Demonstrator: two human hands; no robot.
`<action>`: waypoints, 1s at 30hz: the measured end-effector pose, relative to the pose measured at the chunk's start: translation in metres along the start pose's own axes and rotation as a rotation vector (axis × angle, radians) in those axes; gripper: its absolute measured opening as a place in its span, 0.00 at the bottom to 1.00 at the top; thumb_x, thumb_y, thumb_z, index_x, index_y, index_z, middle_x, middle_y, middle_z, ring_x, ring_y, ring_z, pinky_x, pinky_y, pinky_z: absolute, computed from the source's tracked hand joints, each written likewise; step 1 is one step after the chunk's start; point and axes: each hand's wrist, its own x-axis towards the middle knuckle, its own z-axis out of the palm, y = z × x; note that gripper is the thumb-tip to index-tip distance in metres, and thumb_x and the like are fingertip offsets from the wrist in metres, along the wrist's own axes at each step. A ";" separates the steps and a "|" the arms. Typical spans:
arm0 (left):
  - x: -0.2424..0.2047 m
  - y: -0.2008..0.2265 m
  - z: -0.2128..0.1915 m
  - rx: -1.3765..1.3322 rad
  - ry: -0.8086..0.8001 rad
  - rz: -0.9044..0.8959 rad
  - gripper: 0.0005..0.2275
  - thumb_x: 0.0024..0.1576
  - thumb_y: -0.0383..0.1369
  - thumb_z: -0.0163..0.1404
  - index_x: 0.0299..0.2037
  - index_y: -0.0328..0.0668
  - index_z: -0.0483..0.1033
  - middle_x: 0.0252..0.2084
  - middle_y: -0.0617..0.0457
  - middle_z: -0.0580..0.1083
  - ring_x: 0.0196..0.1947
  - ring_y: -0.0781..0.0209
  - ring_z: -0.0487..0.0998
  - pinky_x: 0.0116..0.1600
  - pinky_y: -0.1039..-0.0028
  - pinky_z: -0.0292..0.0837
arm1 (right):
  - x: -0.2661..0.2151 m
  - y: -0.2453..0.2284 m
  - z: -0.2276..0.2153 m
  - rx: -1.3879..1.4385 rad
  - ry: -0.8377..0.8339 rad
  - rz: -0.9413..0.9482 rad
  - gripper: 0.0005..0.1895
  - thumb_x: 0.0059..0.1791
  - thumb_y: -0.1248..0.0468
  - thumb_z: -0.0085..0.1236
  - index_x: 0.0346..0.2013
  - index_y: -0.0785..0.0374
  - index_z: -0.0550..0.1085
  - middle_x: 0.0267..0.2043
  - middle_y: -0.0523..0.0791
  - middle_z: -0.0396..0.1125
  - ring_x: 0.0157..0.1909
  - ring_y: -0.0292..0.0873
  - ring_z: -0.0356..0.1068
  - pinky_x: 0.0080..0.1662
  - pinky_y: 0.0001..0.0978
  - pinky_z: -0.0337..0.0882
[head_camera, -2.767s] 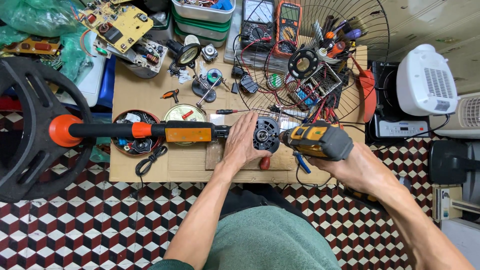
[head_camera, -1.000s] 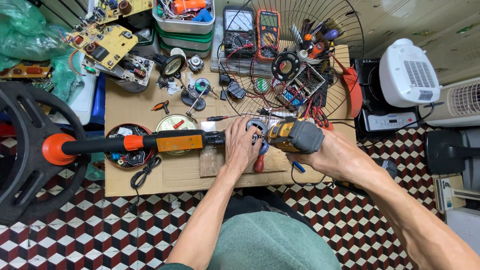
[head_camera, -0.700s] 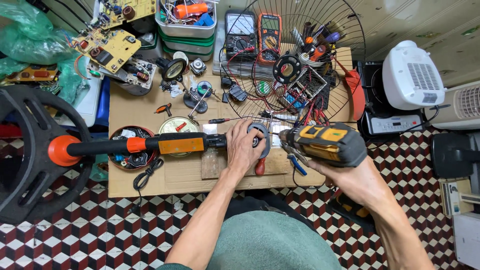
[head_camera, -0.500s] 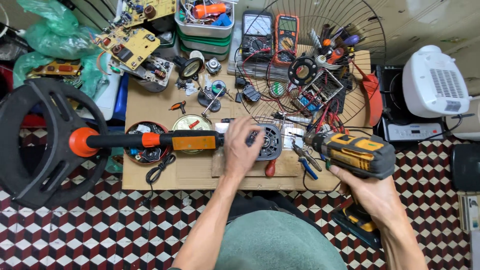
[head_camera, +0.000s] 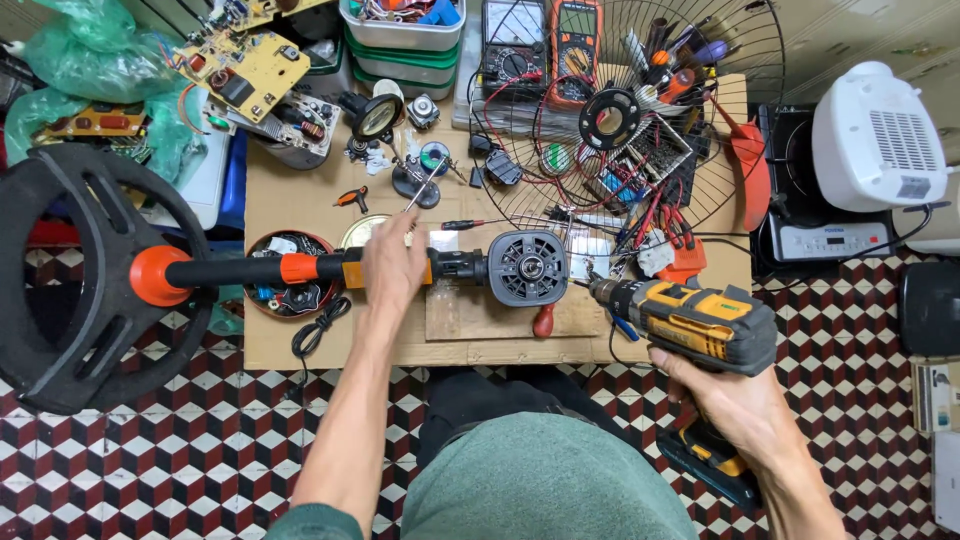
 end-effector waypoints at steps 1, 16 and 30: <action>-0.009 0.023 -0.003 -0.001 -0.003 0.001 0.15 0.61 0.35 0.53 0.56 0.39 0.78 0.56 0.42 0.77 0.56 0.45 0.75 0.62 0.58 0.68 | 0.000 -0.002 0.002 0.000 0.002 0.002 0.14 0.43 0.69 0.66 0.43 0.68 0.77 0.28 0.47 0.71 0.22 0.39 0.67 0.25 0.33 0.69; -0.041 0.073 0.065 -0.041 -0.281 0.307 0.58 0.30 0.45 0.73 0.71 0.34 0.51 0.73 0.35 0.55 0.72 0.38 0.56 0.74 0.55 0.52 | 0.003 -0.020 0.021 -0.207 -0.157 -0.272 0.22 0.41 0.66 0.68 0.50 0.66 0.76 0.47 0.44 0.78 0.48 0.37 0.77 0.52 0.30 0.75; -0.040 0.073 0.067 -0.030 -0.297 0.294 0.59 0.29 0.45 0.74 0.72 0.33 0.50 0.72 0.37 0.56 0.70 0.39 0.58 0.73 0.56 0.51 | 0.008 -0.024 0.021 -0.296 -0.172 -0.131 0.25 0.41 0.64 0.68 0.52 0.63 0.76 0.47 0.45 0.78 0.49 0.38 0.78 0.53 0.33 0.77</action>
